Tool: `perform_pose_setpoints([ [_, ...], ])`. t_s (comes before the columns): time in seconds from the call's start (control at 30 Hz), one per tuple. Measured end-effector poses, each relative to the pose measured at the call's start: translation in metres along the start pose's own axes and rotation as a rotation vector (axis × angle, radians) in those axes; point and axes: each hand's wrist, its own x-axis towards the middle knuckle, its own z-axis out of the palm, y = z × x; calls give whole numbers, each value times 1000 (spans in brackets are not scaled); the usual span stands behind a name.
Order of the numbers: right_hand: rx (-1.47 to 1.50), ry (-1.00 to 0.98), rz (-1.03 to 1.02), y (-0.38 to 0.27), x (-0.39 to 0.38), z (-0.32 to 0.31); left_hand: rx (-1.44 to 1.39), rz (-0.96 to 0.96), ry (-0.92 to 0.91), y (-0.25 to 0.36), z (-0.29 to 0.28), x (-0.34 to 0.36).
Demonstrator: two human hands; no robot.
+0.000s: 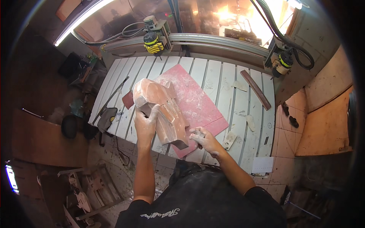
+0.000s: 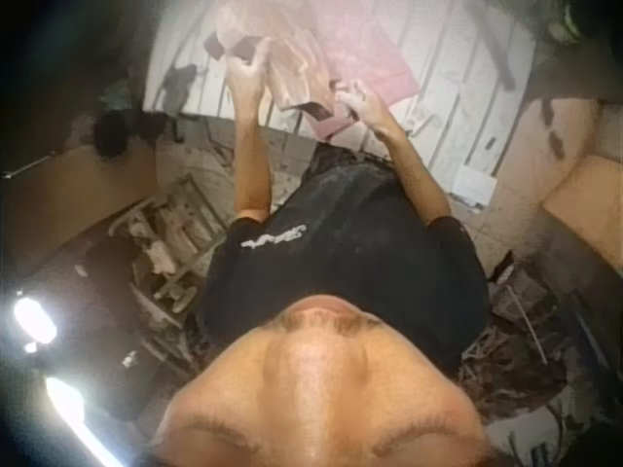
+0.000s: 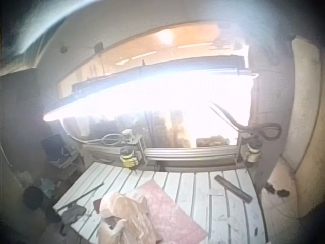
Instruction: The person sands the surface and edges of a wooden guitar body by hand using a small piece of sandpaper, periodically lifting and turning the object to work on different sides.
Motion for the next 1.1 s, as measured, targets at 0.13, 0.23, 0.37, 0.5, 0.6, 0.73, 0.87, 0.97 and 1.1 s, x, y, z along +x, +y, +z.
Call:
perform_pose_setpoints([
  [0.13,-10,62,33,7,-3,-14,-162,-48,-264,1,-7,-21],
  [0.23,-29,70,31,5,-7,-17,-189,-106,-457,3,-14,-35],
  [0.37,168,72,-5,0,-10,-8,-139,-1,-471,2,-12,-39],
  [0.5,166,-35,-4,0,-4,-5,-94,-52,-239,-7,-3,-12],
  [0.6,91,-31,-85,-11,-3,7,-207,172,-71,5,15,9],
  [0.73,-24,72,-292,-23,9,20,-107,516,159,15,16,52],
  [0.87,201,-33,-196,-38,15,38,-208,618,66,17,21,71],
  [0.97,52,-161,-157,-40,17,49,-251,655,76,14,28,69],
  [1.1,-53,-42,-416,-19,48,58,-324,625,116,13,32,68],
])
